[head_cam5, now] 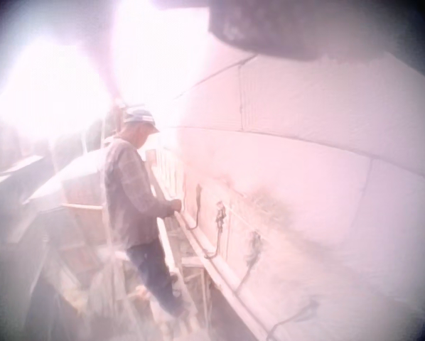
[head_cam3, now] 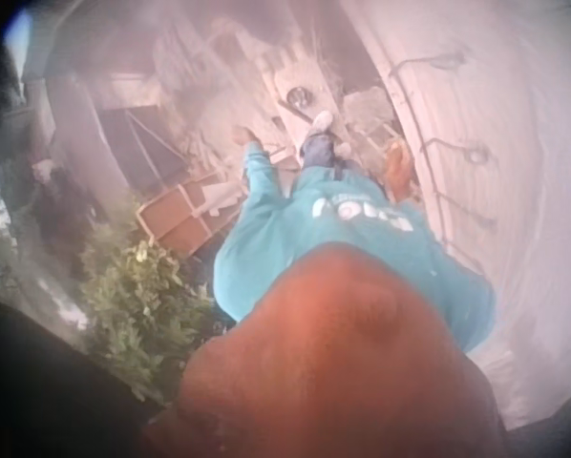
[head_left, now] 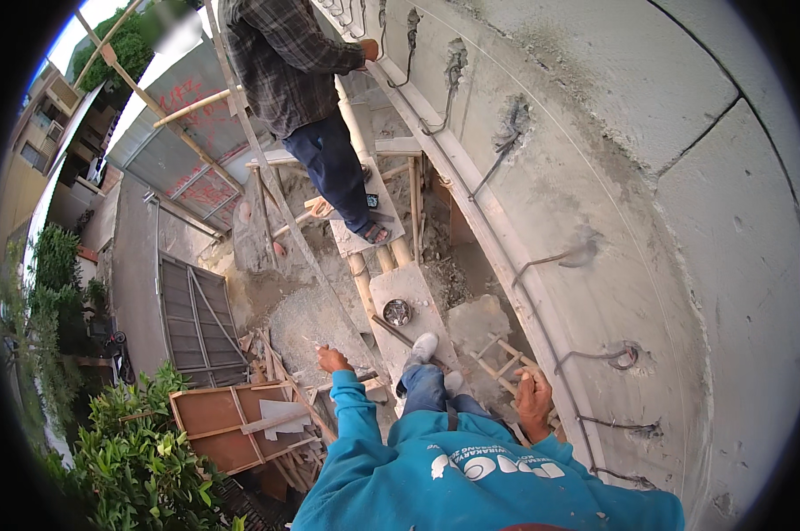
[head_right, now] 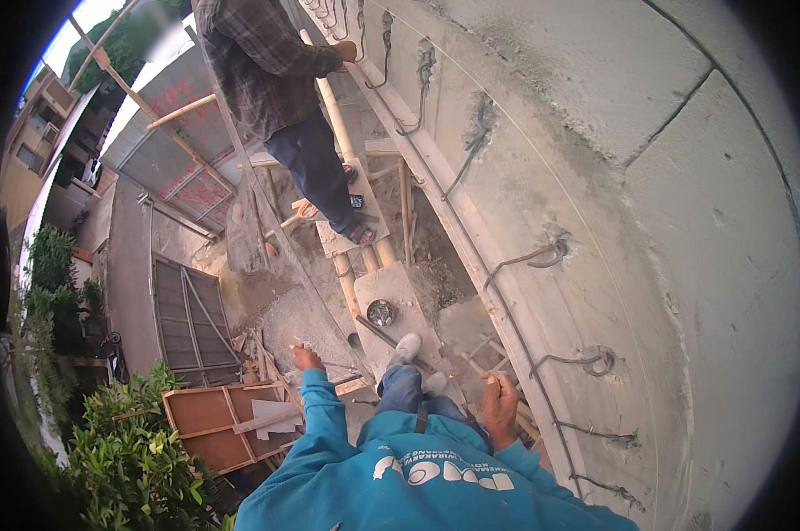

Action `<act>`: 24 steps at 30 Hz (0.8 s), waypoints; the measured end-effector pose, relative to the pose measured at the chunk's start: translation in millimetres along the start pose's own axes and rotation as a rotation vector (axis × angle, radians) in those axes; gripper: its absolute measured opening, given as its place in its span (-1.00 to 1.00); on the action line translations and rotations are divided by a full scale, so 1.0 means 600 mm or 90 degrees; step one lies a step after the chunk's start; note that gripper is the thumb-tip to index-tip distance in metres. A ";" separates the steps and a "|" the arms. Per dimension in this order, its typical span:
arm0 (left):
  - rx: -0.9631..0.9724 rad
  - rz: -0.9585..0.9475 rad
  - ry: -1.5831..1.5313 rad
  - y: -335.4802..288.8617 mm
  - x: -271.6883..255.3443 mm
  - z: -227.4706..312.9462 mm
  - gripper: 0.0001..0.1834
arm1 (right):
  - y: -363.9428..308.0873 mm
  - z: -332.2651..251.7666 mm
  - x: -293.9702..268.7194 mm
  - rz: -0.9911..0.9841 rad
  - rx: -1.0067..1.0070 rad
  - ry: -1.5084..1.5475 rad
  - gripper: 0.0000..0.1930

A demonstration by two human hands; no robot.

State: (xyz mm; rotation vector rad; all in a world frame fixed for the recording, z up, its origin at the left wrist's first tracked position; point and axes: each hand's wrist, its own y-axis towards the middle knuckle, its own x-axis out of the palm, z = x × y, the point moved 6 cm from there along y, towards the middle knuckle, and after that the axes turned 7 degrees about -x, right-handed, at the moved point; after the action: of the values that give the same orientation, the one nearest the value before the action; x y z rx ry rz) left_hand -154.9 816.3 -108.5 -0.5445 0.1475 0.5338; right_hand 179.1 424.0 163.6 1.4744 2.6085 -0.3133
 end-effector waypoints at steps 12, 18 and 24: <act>0.453 -0.781 0.423 -0.524 0.233 0.298 -0.17 | 0.183 -0.189 0.174 0.107 -0.217 -0.056 -0.75; 0.665 -1.003 0.602 -0.597 0.251 0.254 -0.45 | 0.229 -0.213 0.226 0.195 -0.228 0.225 -0.67; 0.649 -1.027 0.330 -0.614 0.254 0.278 -0.57 | 0.188 -0.213 0.190 0.298 -0.241 0.062 -0.71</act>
State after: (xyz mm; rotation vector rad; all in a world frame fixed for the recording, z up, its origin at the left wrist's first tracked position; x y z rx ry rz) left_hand 166.1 705.5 158.8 0.3170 0.3741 -1.2435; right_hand 216.1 606.2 249.9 1.9061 2.1278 0.2902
